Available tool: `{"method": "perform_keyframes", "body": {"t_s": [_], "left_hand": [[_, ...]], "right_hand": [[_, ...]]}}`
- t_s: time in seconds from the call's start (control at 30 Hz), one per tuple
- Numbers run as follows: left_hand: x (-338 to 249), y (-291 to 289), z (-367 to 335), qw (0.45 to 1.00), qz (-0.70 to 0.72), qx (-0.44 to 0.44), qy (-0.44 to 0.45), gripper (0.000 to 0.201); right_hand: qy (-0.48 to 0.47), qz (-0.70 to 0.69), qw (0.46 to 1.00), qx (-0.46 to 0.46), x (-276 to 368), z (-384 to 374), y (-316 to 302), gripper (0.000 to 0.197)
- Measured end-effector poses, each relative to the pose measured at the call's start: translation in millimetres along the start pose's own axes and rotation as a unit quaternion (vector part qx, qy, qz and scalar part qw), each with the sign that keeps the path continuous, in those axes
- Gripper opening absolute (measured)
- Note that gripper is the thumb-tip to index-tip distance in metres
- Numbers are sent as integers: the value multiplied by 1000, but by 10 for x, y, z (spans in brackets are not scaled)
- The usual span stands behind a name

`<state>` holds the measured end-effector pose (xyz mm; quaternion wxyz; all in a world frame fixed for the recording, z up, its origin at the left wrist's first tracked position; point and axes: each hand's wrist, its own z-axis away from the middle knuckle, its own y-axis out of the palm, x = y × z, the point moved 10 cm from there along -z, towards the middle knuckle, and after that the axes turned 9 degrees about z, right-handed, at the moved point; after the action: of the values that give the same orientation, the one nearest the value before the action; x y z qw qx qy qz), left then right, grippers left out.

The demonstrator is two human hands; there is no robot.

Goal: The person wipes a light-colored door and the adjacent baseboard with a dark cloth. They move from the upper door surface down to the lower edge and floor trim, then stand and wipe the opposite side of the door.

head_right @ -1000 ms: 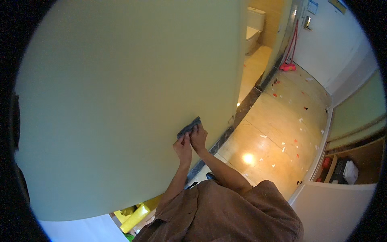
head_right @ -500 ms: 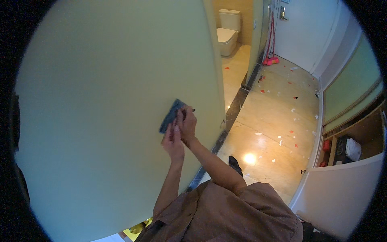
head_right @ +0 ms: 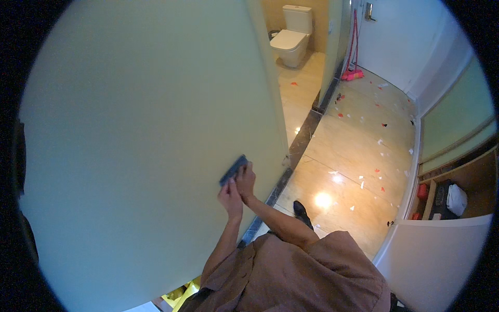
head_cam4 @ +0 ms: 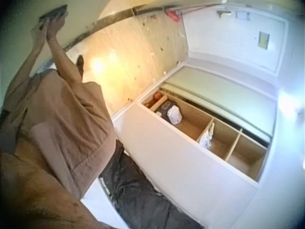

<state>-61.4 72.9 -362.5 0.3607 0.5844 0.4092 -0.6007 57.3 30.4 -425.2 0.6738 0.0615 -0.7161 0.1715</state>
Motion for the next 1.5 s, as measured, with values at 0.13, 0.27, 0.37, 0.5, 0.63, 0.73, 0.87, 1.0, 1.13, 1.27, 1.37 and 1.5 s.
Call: {"method": "perform_keyframes", "body": {"t_s": [0.13,0.27,0.37,0.5,0.63,0.73,0.87,1.0,1.13,1.27,1.37,1.5], "left_hand": [[-1239,25,58,973,107,-60,197,35],[-1537,500,-254,974,136,40,174,34],[-1060,891,-456,980,151,97,90,33],[-198,1169,-604,988,56,134,49,35],[432,1092,-592,993,2,122,-6,34],[480,1005,-472,996,-30,82,-29,32],[-179,683,-199,998,-5,-9,58,32],[-1267,766,-261,980,106,-3,168,34],[-1547,1198,-534,974,161,82,134,37],[-906,1637,-804,974,131,164,80,40],[-103,1695,-911,985,92,142,15,37],[673,1810,-868,985,38,144,-93,27]], "right_hand": [[-211,-59,975,-40,1748,-253,-471,9],[-218,-52,969,-102,1922,-762,-703,8],[-132,-40,984,-111,1280,-1063,-700,14],[-27,-38,996,-80,109,-1227,-520,18],[57,-36,997,-32,-616,-1007,-300,23],[94,6,995,-36,-705,-875,-273,21],[1,-5,1000,-9,93,-697,-335,18],[-185,-37,981,-48,1621,-960,-721,17],[-169,-42,982,-72,1757,-1442,-888,14],[-106,-39,989,-95,964,-1763,-855,12],[-34,-158,986,-49,74,-1821,-582,14],[117,-155,981,16,-1087,-1752,-384,15]]}}
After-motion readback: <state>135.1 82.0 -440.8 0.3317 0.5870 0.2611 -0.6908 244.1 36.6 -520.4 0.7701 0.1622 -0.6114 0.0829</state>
